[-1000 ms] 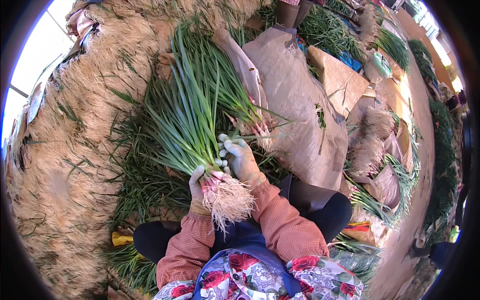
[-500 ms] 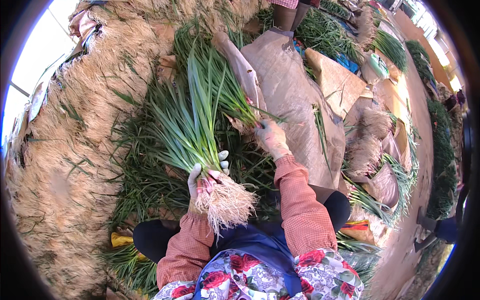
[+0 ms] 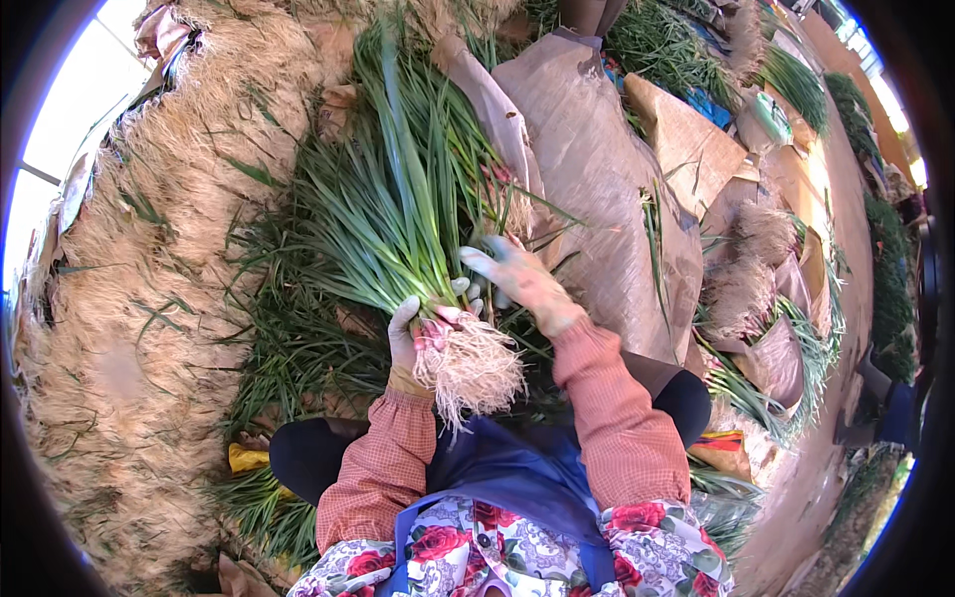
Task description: The person sits on the ground and trims the roots and green tops of spring onions by hand. They gather the trimmed onions into a bundle and place them aside.
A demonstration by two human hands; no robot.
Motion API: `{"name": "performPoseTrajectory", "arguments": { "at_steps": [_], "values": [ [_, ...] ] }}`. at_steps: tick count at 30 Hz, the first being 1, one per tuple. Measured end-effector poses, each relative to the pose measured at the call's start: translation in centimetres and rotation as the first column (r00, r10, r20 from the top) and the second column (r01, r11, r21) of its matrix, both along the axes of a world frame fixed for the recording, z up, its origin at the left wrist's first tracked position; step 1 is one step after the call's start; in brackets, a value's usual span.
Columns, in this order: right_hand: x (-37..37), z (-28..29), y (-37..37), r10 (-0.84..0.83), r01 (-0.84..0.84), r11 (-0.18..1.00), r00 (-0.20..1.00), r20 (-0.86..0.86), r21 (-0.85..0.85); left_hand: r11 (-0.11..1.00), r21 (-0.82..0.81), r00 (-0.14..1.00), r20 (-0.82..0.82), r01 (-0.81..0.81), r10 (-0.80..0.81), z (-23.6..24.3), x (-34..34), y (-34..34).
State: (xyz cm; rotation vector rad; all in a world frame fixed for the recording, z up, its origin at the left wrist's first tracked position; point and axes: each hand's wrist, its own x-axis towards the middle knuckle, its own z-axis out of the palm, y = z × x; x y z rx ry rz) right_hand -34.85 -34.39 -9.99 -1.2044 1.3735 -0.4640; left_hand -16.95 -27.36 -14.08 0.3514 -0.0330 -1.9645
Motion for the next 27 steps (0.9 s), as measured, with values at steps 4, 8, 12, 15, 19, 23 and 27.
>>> {"name": "performPoseTrajectory", "arguments": {
  "at_steps": [4, 8, 12, 15, 19, 23, 27],
  "values": [
    [3.3, -3.6, -1.0, -0.275, 0.197, 0.961, 0.777, 0.566, 0.196, 0.999, 0.036, 0.992, 0.129, 0.004, -0.008, -0.6, 0.6, 0.3],
    [4.4, -4.0, -1.1, -0.266, 0.197, 0.961, 0.844, 0.466, 0.192, 0.999, 0.042, 0.986, 0.161, 0.034, -0.041, -1.5, 1.2, 0.4],
    [3.6, -4.7, -0.4, -0.331, 0.223, 0.934, 0.836, 0.438, 0.281, 0.999, 0.028, 0.971, 0.237, 0.032, -0.038, -5.2, 3.0, 0.5],
    [3.0, -7.4, 1.4, -0.435, 0.333, 0.900, 0.653, 0.620, 0.281, 0.999, 0.024, 0.989, 0.147, 0.023, -0.026, -2.4, 1.2, 0.7],
    [4.2, -7.4, 0.2, -0.379, 0.226, 0.925, 0.626, 0.682, 0.306, 1.000, 0.003, 0.999, 0.033, 0.001, -0.001, -2.3, 1.3, 1.1],
    [5.2, -5.6, 0.4, -0.421, 0.324, 0.907, 0.653, 0.629, 0.270, 1.000, 0.024, 0.997, 0.079, -0.013, 0.011, -0.8, 1.4, 1.2],
    [4.3, -6.2, 2.5, -0.549, 0.342, 0.836, 0.523, 0.652, 0.429, 0.999, -0.013, 0.991, 0.119, -0.052, 0.053, -1.2, 0.9, 1.1]
  ]
}}
